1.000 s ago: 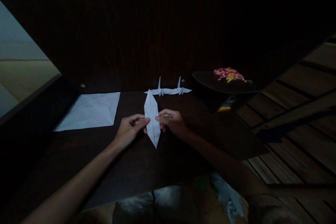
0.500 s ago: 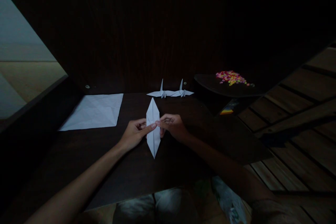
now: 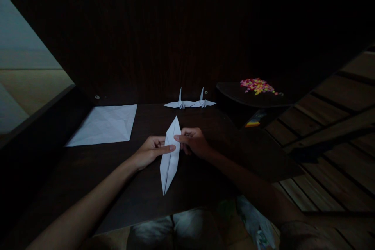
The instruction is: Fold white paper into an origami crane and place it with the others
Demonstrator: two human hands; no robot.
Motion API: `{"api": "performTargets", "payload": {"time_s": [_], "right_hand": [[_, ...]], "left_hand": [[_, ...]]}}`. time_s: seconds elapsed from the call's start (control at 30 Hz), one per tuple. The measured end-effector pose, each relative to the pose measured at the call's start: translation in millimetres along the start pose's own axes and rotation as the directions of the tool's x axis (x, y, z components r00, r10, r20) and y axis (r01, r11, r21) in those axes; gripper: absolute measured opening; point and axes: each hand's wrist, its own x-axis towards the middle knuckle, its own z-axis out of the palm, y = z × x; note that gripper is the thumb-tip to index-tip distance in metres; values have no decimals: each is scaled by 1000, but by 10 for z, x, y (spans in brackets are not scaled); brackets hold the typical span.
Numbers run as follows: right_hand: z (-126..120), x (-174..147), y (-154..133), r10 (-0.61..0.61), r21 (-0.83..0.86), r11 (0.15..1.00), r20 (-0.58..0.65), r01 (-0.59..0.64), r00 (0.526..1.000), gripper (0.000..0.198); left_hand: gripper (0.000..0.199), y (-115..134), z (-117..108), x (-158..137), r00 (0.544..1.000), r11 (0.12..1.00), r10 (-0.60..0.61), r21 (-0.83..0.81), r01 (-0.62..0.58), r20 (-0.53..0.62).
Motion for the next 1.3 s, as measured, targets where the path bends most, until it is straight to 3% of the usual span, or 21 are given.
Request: {"api": "performTargets", "payload": {"time_s": [0.13,0.23,0.5,0.6,0.73,0.9,1.0,1.1,1.17,1.3], "right_hand": [[-27,-4,-10,42,-45,998,121,-37,992,29],[-35,-13,-17,14,-95,995,184,4,983,31],[9,-12,1,2,-126,992,70,6,998,35],[4,-4,14,0,-118,993,75,9,997,34],[15,17,53,-41,-32,999,78,43,996,23],[16,73,111,-66,36,997,-38,67,997,21],[8,108,127,-56,59,996,-71,60,996,23],[7,123,129,-93,93,990,-111,103,989,34],[6,125,131,-143,87,984,-142,156,980,40],[-7,128,156,-204,32,977,-139,210,969,33]], "left_hand": [[24,32,4,-21,999,1000,-27,-5,27,34],[26,37,9,-31,997,999,-49,-7,50,64],[26,-20,-7,-6,997,999,-50,7,49,54],[27,-16,-4,6,1000,1000,-15,13,15,3],[29,-18,-21,34,985,997,80,22,-77,-156],[33,-20,-70,72,929,969,190,215,-125,-317],[32,-19,-59,79,902,956,248,242,-168,-355],[45,-29,-26,78,872,951,307,169,-260,-381],[41,-31,-11,75,859,940,341,151,-306,-382],[27,-8,-14,61,848,924,373,233,-303,-377]]}}
